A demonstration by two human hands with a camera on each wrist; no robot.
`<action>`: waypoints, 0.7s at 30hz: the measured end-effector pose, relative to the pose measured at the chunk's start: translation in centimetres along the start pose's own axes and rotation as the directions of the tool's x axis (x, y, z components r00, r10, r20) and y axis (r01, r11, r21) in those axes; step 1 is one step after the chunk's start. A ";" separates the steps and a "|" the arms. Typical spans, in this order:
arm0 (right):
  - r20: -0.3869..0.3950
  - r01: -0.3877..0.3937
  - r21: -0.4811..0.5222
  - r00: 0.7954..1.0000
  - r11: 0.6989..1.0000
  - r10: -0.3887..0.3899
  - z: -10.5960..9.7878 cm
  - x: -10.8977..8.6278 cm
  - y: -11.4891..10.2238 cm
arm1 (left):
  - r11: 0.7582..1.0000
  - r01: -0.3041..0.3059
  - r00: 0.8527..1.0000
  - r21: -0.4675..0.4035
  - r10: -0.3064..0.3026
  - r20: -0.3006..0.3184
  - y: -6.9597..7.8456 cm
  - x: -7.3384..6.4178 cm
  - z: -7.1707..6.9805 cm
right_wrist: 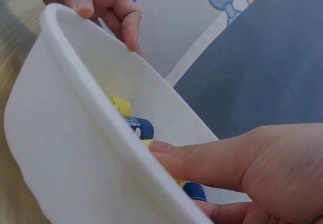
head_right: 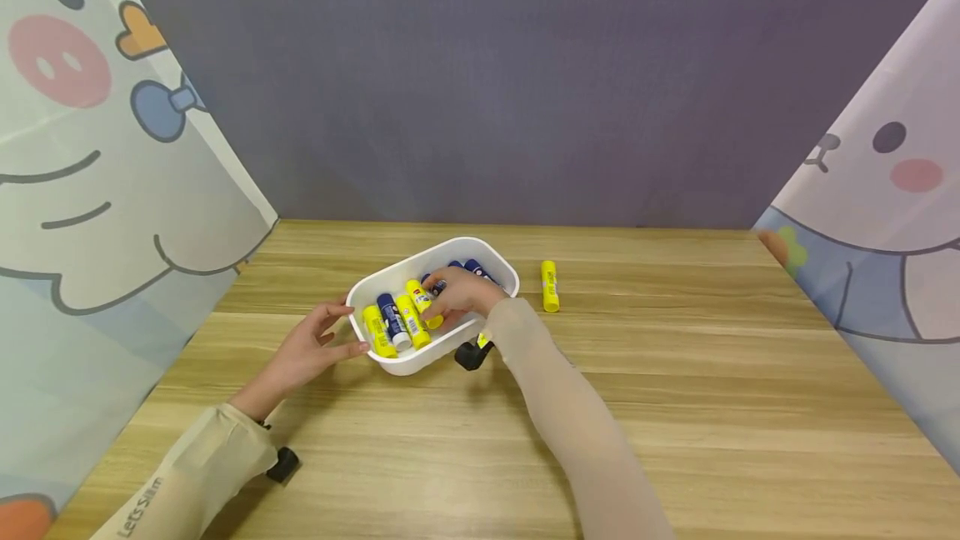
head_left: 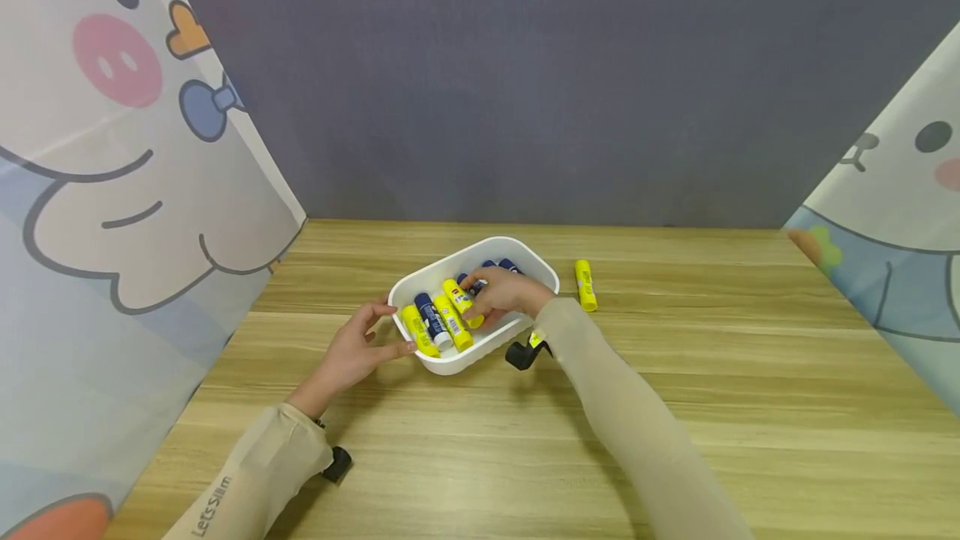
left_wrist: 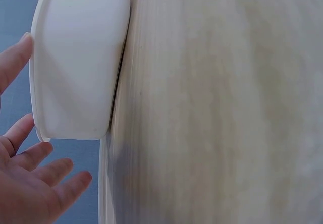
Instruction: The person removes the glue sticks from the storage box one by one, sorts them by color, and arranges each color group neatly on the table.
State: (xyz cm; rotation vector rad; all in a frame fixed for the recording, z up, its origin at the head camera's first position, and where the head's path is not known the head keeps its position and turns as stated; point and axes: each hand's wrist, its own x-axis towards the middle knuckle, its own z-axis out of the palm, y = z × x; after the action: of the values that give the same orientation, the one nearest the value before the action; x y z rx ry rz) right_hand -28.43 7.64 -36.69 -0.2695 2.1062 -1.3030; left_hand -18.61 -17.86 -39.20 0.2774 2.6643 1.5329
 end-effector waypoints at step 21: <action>-0.093 0.147 0.088 0.986 0.985 -0.138 -2.2 -2.6 -0.3 | 1.000 0.000 1.000 0.003 0.000 0.000 -0.1 0.1 0.0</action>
State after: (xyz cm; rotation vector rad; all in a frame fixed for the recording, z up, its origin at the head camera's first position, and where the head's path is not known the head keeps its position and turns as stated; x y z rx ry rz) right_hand -27.83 10.37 -34.72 -0.3341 2.1222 -1.5183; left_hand -18.76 -17.92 -39.26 0.2782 2.6665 1.5290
